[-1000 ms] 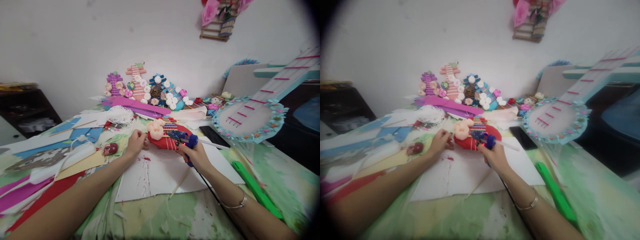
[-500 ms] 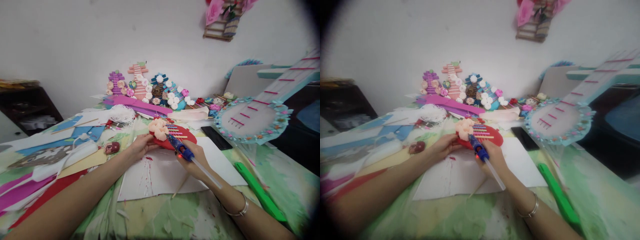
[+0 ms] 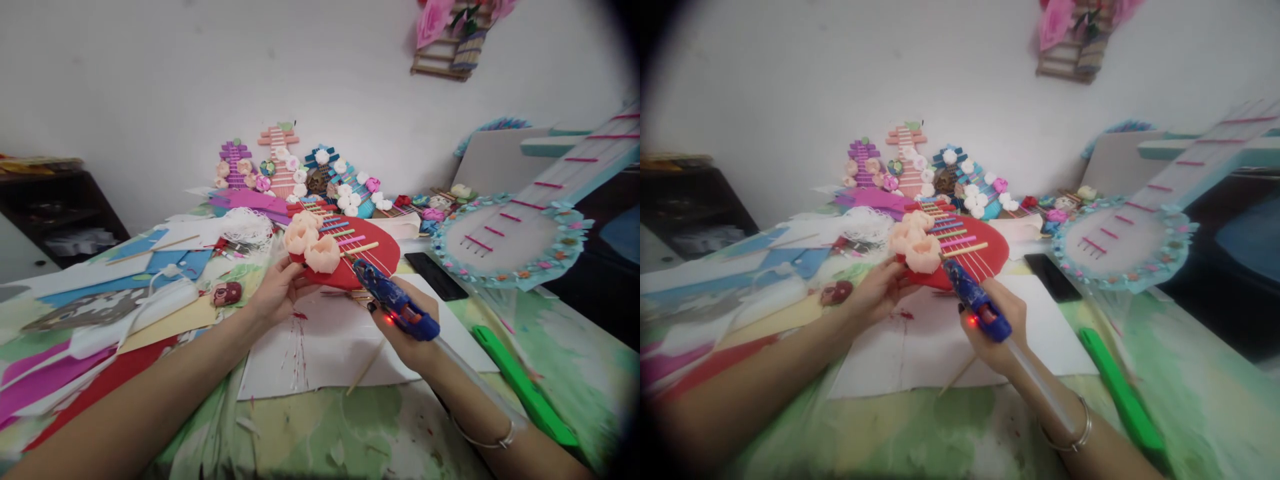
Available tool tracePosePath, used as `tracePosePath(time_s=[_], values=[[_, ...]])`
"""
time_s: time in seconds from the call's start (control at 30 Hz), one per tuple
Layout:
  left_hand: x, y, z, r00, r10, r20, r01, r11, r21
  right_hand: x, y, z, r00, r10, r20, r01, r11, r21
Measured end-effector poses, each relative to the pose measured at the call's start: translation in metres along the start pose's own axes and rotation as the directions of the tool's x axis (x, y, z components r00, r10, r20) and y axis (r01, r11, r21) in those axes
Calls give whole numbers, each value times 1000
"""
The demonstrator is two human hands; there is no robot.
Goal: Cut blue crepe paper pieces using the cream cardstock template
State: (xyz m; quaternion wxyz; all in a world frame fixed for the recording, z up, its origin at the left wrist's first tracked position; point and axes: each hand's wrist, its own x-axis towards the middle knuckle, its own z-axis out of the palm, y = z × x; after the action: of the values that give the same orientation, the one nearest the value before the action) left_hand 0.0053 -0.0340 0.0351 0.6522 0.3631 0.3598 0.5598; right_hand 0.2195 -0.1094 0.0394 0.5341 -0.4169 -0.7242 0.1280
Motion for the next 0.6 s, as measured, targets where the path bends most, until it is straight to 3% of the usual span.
tracePosePath(time_s=[0.13,0.2,0.47,0.6], values=[[4,5,-8,998,46,46,-47,999,4,-1,4,-2,961,265,82,-277,933,231],[7,7,-13,995,59,78,-60,998,8,0,4,-3,937,330,113,-349,891,290],[8,4,-18,984,76,162,-79,997,11,2,-1,-9,936,264,235,-307,936,173],[7,2,-20,981,81,176,-84,996,9,2,2,-9,949,223,223,-258,955,143]])
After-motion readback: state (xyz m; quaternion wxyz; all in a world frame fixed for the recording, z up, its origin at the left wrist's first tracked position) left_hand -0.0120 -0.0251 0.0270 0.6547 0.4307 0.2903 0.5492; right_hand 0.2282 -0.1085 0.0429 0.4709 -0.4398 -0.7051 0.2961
